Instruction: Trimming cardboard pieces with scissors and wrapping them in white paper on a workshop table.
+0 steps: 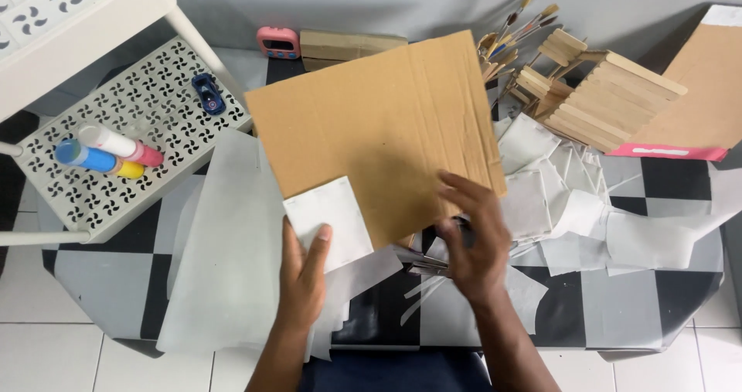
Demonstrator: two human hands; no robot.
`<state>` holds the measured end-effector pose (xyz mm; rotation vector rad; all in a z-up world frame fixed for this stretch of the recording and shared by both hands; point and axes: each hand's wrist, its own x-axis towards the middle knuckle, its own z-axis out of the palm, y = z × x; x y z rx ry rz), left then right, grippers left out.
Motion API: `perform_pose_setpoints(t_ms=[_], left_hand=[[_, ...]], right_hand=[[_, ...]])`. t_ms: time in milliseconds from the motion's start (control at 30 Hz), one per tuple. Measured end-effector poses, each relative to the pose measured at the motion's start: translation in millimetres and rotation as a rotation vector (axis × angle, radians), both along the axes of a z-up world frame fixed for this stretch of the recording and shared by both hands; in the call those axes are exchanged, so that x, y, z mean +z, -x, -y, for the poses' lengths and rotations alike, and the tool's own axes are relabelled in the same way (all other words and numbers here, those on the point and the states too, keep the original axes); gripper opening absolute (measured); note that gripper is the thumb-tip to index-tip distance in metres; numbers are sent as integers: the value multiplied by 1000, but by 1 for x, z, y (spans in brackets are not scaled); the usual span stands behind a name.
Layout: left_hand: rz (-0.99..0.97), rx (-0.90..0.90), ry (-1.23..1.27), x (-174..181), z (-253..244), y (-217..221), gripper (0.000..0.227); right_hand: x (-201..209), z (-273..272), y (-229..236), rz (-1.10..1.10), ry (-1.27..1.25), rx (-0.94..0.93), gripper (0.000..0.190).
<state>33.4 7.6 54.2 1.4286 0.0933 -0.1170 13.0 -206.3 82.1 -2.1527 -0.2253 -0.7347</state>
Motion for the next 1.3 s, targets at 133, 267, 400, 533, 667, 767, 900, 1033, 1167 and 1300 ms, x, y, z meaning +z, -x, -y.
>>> perform_pose_setpoints(t_ms=[133, 267, 400, 533, 667, 767, 900, 1033, 1167, 1300], left_hand=[[40, 57, 17, -2, -17, -7, 60], [71, 99, 11, -4, -23, -9, 60], [68, 97, 22, -8, -22, -7, 58], [49, 88, 35, -8, -18, -4, 61], [81, 89, 69, -7, -17, -5, 59], [104, 84, 63, -5, -17, -3, 60], [116, 89, 55, -6, -20, 0, 56], [156, 105, 61, -4, -23, 1, 59], [131, 126, 60, -5, -28, 2, 60], [149, 131, 21, -6, -32, 2, 60]], right_hand=[[-13, 31, 6, -136, 39, -125, 16], [-47, 43, 18, -277, 430, -111, 21], [-70, 41, 29, -390, 569, -237, 32], [-68, 42, 28, -567, 464, -300, 46], [-63, 49, 20, -649, 480, -303, 57], [-44, 49, 8, -778, 501, -269, 53], [-10, 47, -7, -1058, 394, -222, 51], [7, 50, -10, -1107, 302, -155, 46], [8, 45, -10, -1182, 324, -178, 62], [-13, 37, -10, -1097, 518, -230, 58]])
